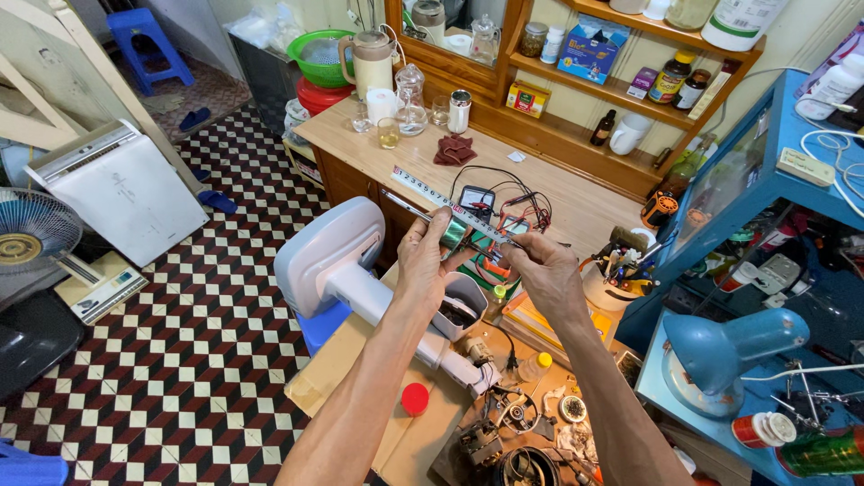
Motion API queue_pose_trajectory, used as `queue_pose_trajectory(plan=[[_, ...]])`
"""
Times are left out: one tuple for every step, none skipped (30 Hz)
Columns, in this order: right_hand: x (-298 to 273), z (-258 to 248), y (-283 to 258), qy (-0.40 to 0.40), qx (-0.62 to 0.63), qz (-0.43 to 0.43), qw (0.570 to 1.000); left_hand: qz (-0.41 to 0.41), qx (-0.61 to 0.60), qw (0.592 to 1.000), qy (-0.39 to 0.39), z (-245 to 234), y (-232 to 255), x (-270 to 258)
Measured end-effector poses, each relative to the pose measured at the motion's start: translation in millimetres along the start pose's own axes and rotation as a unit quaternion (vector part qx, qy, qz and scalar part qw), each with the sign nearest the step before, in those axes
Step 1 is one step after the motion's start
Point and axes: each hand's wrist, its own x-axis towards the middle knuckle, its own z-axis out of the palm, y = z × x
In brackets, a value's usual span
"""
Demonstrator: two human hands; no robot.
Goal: The person disassembles a small motor, sprays it with lubricant, and uses a screwdriver to adjust internal components. They then measure the motor with a ruler and wipe it with a cloth.
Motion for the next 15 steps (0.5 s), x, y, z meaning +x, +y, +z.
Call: queue_pose_trajectory(plan=[[-0.6, -0.5, 0.2, 0.000, -0.007, 0.000, 1.000, 0.004, -0.004, 1.000, -0.007, -0.2, -0.8, -0.2], [-1.6, -1.2, 0.5, -0.001, -0.014, 0.000, 1.000, 0.009, -0.008, 1.000, -0.014, -0.3, -1.6, -0.5], [-1.8, -1.1, 0.2, -0.002, -0.021, -0.001, 1.000, 0.007, -0.006, 1.000, -0.012, -0.6, -1.5, -0.6], [-2.3, -0.9, 0.0, 0.000, -0.021, 0.001, 1.000, 0.006, -0.005, 1.000, -0.011, -0.6, -1.6, -0.9], [-2.1, -0.5, -0.1, 0.001, -0.020, 0.001, 1.000, 0.006, -0.003, 1.000, -0.009, -0.8, -1.5, -0.7], [-1.9, -0.1, 0.0, 0.002, -0.019, 0.001, 1.000, 0.008, -0.001, 1.000, -0.008, -0.9, -1.6, -0.8], [-2.5, 0.4, 0.1, 0.000, -0.012, -0.002, 1.000, 0.008, 0.001, 1.000, -0.006, -1.0, -2.0, -1.4], [-2.6, 0.9, 0.2, -0.002, -0.006, -0.004, 1.000, 0.009, 0.004, 1.000, -0.005, -1.3, -1.8, -1.6], [-3.6, 1.1, 0.8, -0.003, 0.001, -0.006, 1.000, 0.008, 0.006, 1.000, -0.003, -1.9, -2.2, -2.2], [-4.2, 1.5, 1.5, -0.003, 0.001, -0.006, 1.000, 0.007, 0.008, 1.000, -0.001, -2.5, -2.6, -2.6], [-4.3, 1.4, 1.8, -0.002, 0.000, -0.005, 1.000, 0.005, 0.010, 1.000, 0.000, -2.8, -2.9, -2.7], [-3.8, 1.4, 2.0, -0.001, -0.001, -0.003, 1.000, 0.007, 0.009, 1.000, 0.000, -3.3, -2.9, -2.2], [-5.1, 0.9, 3.0, 0.000, -0.004, 0.002, 1.000, 0.008, 0.007, 1.000, 0.000, -4.0, -3.8, -2.3], [-6.0, 0.5, 3.8, 0.002, -0.008, 0.008, 1.000, 0.008, 0.006, 1.000, 0.000, -4.6, -4.9, -2.4], [-6.8, 0.7, 4.4, 0.003, -0.011, 0.014, 1.000, 0.007, 0.006, 1.000, -0.001, -5.5, -5.5, -2.5]])
